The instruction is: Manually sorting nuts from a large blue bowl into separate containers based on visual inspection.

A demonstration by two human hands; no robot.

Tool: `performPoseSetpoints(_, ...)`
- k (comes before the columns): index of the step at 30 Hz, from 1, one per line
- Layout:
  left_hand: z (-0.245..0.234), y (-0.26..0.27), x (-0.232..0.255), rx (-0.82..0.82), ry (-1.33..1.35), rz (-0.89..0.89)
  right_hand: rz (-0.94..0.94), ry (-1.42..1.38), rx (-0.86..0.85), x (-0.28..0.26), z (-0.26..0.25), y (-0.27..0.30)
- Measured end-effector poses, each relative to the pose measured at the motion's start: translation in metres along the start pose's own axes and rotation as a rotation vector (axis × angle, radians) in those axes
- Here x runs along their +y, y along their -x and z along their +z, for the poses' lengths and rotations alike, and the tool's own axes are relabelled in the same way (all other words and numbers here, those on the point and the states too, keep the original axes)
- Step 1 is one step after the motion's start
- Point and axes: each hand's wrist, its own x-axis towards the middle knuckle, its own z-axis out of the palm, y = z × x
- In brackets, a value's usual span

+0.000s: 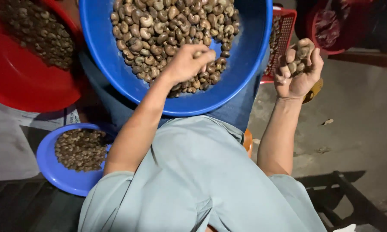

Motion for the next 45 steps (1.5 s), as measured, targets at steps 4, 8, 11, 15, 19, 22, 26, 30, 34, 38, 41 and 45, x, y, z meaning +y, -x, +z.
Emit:
performPoseSetpoints(4, 0.037, -0.018, -0.011, -0.111, -0.371, -0.006, 0.004, 0.027, 0.233, 0.007, -0.009, 0.008)
performPoseSetpoints(8, 0.068, -0.028, -0.021, -0.049, -0.775, 0.112, 0.078, -0.151, 0.442, 0.016, -0.040, 0.010)
performPoseSetpoints(11, 0.086, -0.042, -0.040, 0.005, -0.961, 0.224, 0.085, -0.238, 0.549, 0.021, -0.073, 0.008)
performPoseSetpoints(15, 0.094, -0.050, -0.036, -0.046, -1.078, 0.196, 0.113, -0.289, 0.656, 0.021, -0.111, -0.001)
performPoseSetpoints(19, 0.101, -0.056, -0.047, 0.035, -1.152, 0.247, 0.055, -0.208, 0.764, 0.016, -0.131, -0.018)
performPoseSetpoints(22, 0.099, -0.053, -0.053, 0.034, -1.086, 0.219, 0.054, -0.179, 0.793, 0.021, -0.173, -0.025)
performPoseSetpoints(26, 0.080, -0.042, -0.044, 0.068, -0.653, 0.211, 0.092, -0.099, 0.953, 0.043, -0.250, -0.012)
performPoseSetpoints(30, 0.067, -0.042, -0.019, 0.078, -0.146, 0.085, 0.186, -0.068, 0.878, 0.070, -0.267, 0.021)
performPoseSetpoints(34, 0.072, -0.030, 0.037, 0.055, 0.100, 0.069, 0.258, -0.057, 0.880, 0.100, -0.290, 0.044)
performPoseSetpoints(38, 0.111, -0.046, 0.057, 0.031, 0.243, 0.175, 0.264, -0.129, 0.885, 0.116, -0.291, 0.060)
performPoseSetpoints(41, 0.147, -0.052, 0.084, 0.045, 0.137, 0.161, 0.264, -0.119, 0.866, 0.112, -0.260, 0.059)
performPoseSetpoints(45, 0.199, -0.092, 0.063, -0.045, -0.042, 0.196, 0.249, -0.084, 1.024, 0.125, -0.274, 0.053)
